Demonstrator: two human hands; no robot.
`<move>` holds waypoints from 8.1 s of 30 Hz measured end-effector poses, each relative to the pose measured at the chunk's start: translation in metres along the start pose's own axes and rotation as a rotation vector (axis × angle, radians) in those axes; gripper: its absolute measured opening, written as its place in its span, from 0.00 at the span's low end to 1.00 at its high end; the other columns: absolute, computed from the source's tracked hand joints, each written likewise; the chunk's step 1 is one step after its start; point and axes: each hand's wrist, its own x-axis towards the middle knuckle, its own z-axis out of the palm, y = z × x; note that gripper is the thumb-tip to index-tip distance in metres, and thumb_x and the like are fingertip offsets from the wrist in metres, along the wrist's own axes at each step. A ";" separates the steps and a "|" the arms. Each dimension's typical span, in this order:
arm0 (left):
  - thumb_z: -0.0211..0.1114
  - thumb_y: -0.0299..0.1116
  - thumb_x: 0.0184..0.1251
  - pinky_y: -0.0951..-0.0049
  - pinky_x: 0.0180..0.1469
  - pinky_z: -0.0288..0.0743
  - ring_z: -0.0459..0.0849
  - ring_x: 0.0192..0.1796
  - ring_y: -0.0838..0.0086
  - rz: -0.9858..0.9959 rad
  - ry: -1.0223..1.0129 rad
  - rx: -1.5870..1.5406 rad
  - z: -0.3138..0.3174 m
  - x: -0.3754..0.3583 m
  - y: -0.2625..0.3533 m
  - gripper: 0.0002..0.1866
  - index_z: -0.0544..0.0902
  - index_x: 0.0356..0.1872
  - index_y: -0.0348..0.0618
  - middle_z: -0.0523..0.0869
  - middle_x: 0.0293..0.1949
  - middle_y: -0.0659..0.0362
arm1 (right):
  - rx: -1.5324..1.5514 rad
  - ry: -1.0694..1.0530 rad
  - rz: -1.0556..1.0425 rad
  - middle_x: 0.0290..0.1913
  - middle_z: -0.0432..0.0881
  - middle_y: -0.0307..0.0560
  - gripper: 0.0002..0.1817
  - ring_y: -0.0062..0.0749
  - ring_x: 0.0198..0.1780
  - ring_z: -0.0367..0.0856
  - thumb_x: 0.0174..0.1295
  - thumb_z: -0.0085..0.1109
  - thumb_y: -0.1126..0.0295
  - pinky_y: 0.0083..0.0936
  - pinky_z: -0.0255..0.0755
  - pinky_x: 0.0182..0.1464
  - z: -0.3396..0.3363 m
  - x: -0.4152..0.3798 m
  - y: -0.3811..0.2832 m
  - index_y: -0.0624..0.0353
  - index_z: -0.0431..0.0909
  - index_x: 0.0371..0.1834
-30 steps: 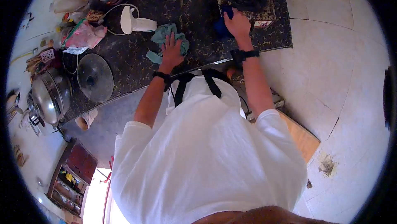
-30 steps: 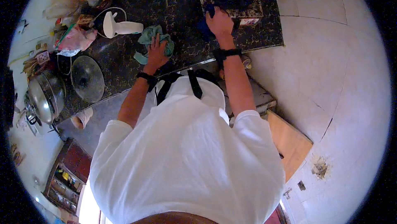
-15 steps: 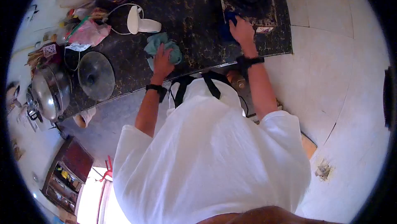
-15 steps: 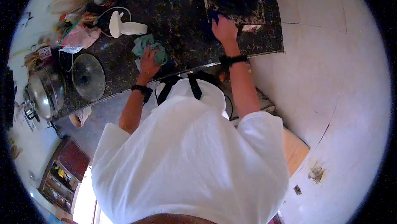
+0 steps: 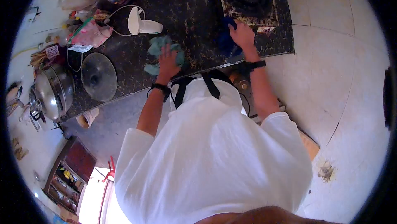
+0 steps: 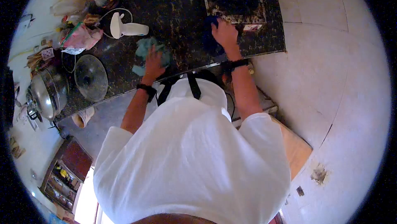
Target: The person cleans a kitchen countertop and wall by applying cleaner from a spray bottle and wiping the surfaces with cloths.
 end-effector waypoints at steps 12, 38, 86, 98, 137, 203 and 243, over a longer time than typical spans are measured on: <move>0.70 0.28 0.42 0.36 0.66 0.58 0.52 0.77 0.49 0.191 0.099 -0.172 0.013 -0.002 0.001 0.35 0.73 0.59 0.52 0.56 0.75 0.51 | -0.037 0.005 0.084 0.49 0.82 0.62 0.24 0.60 0.48 0.82 0.62 0.56 0.50 0.51 0.77 0.50 -0.011 0.005 -0.008 0.54 0.79 0.54; 0.73 0.33 0.42 0.36 0.69 0.53 0.53 0.77 0.53 0.223 0.000 -0.188 0.021 0.017 0.043 0.38 0.73 0.61 0.61 0.57 0.75 0.55 | 2.334 0.063 0.423 0.51 0.83 0.48 0.17 0.44 0.54 0.79 0.61 0.50 0.65 0.42 0.72 0.60 -0.016 -0.043 0.071 0.61 0.81 0.48; 0.71 0.33 0.39 0.38 0.68 0.54 0.52 0.76 0.45 0.049 0.042 -0.012 0.012 0.010 0.036 0.41 0.70 0.63 0.55 0.54 0.75 0.49 | 0.085 0.212 0.112 0.57 0.76 0.57 0.20 0.60 0.46 0.81 0.65 0.55 0.56 0.49 0.77 0.50 0.020 -0.017 0.012 0.44 0.75 0.60; 0.74 0.37 0.46 0.43 0.66 0.62 0.57 0.73 0.43 -0.060 0.112 -0.080 -0.001 -0.032 -0.021 0.39 0.68 0.64 0.51 0.58 0.73 0.44 | 0.325 0.659 0.368 0.49 0.83 0.60 0.20 0.54 0.51 0.80 0.65 0.60 0.61 0.40 0.73 0.55 -0.039 -0.079 0.204 0.63 0.79 0.54; 0.76 0.47 0.45 0.27 0.61 0.60 0.47 0.76 0.40 -0.436 0.207 -0.203 0.011 -0.112 -0.121 0.46 0.64 0.65 0.40 0.49 0.76 0.45 | 0.878 0.222 -0.475 0.53 0.74 0.59 0.32 0.56 0.55 0.76 0.49 0.69 0.68 0.42 0.70 0.55 0.059 0.002 -0.303 0.63 0.67 0.58; 0.71 0.29 0.45 0.29 0.62 0.62 0.50 0.77 0.46 -0.040 -0.060 -0.041 0.017 -0.016 -0.017 0.33 0.70 0.57 0.55 0.51 0.77 0.57 | 0.908 0.871 -0.213 0.26 0.85 0.57 0.13 0.45 0.33 0.87 0.48 0.66 0.64 0.36 0.77 0.37 -0.245 0.195 -0.071 0.66 0.84 0.27; 0.74 0.41 0.47 0.35 0.62 0.64 0.55 0.70 0.26 -0.227 -0.051 0.039 0.016 0.048 -0.011 0.43 0.62 0.66 0.46 0.53 0.72 0.32 | 0.881 0.833 -0.014 0.26 0.85 0.55 0.15 0.38 0.30 0.86 0.47 0.65 0.65 0.39 0.76 0.34 -0.187 0.228 0.013 0.70 0.81 0.29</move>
